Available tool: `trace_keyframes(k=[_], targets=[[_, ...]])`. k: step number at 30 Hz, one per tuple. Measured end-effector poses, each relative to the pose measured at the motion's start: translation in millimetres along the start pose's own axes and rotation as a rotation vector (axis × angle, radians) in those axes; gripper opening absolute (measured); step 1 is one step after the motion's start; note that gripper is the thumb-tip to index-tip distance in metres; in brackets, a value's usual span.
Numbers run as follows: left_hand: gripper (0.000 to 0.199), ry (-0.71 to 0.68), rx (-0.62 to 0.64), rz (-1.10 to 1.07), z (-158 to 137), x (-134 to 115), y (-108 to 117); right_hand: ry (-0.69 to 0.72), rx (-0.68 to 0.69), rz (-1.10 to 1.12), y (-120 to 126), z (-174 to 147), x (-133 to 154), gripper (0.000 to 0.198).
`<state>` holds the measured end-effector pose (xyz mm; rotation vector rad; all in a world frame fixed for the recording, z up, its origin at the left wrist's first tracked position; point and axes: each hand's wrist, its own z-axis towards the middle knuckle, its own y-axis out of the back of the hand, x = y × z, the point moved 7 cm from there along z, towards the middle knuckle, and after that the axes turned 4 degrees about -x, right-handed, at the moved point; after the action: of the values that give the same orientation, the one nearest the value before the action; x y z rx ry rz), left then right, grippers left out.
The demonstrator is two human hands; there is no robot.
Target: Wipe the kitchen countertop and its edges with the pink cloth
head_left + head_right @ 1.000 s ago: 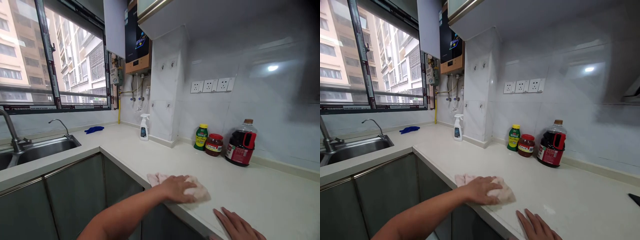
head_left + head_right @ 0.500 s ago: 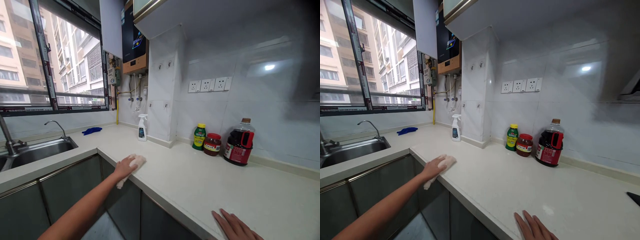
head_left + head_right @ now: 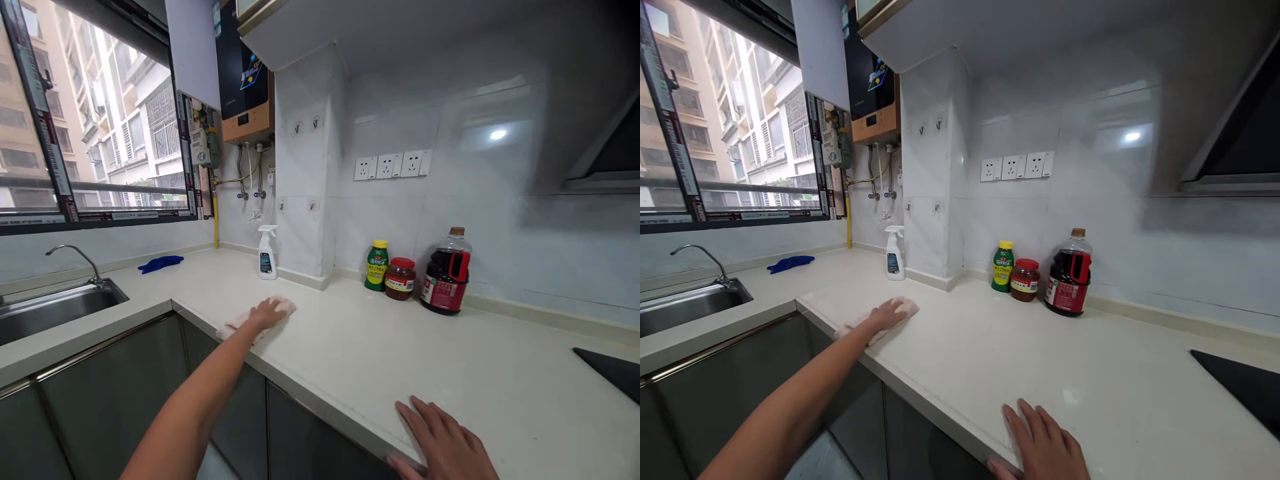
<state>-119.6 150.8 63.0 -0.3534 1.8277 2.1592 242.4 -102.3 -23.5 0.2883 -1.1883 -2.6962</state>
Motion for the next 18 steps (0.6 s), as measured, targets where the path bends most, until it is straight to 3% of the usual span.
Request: trace_keyframes(k=[3, 6, 9, 13, 15, 18], targets=[[0.062, -0.205, 0.066, -0.066, -11, -86, -39, 0.013, -0.008, 0.0, 8, 3, 3, 0.058], [0.064, -0.396, 0.148, -0.119, -41, -168, -73, -0.005, -0.028, 0.006, 17, 5, 6, 0.057], [0.063, -0.564, 0.226, -0.15, -85, -225, -95, -0.043, -0.039, 0.081, 29, 7, 9, 0.055], [0.058, -0.795, 0.285, -0.196, -152, -256, -101, -0.147, -0.029, 0.375, 45, 8, 4, 0.045], [0.056, -0.88, 0.279, -0.224, -180, -256, -95, -0.238, -0.033, 0.55, 51, 6, -6, 0.037], [0.055, -0.914, 0.248, -0.213, -203, -242, -83, -0.399, -0.037, 0.711, 52, 3, -22, 0.04]])
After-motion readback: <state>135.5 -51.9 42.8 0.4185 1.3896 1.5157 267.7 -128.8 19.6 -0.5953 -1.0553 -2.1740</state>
